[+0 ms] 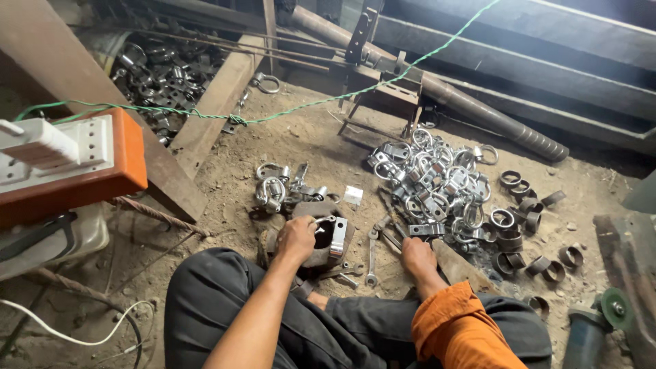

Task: The person sits on the floor and assembles metal hardware components, including rings and plates, using a wrench and hammer. They tighten bolts on the parts and place the finished assemblies into a pile.

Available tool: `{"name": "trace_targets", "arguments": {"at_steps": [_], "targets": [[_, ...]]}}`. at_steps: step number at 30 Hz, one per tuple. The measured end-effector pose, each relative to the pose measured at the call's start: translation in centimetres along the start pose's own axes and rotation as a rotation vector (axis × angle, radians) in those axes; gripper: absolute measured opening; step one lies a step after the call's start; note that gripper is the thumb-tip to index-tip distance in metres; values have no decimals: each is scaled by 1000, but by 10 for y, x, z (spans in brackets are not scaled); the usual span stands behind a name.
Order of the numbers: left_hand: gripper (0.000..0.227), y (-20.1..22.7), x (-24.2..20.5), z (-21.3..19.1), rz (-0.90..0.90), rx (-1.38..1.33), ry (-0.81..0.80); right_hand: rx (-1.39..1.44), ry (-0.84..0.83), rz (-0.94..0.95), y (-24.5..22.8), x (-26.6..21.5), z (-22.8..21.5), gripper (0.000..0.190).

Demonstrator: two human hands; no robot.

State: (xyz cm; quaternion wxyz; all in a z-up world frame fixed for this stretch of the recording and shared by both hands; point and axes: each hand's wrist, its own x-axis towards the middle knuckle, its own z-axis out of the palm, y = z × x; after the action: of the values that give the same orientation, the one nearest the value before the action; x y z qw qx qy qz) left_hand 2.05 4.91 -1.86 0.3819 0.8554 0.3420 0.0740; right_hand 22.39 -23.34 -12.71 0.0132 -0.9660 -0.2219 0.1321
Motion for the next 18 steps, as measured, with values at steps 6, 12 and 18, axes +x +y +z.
{"name": "trace_targets", "arguments": {"at_steps": [6,12,18], "targets": [[20,-9,-4,8,24,-64,61,30,72,-47,-15,-16,-26,27],[19,-23,-4,24,112,-71,71,208,118,74,-47,-45,-77,32],[19,-27,-3,26,63,-107,76,596,-12,31,-89,-95,-143,33]]}}
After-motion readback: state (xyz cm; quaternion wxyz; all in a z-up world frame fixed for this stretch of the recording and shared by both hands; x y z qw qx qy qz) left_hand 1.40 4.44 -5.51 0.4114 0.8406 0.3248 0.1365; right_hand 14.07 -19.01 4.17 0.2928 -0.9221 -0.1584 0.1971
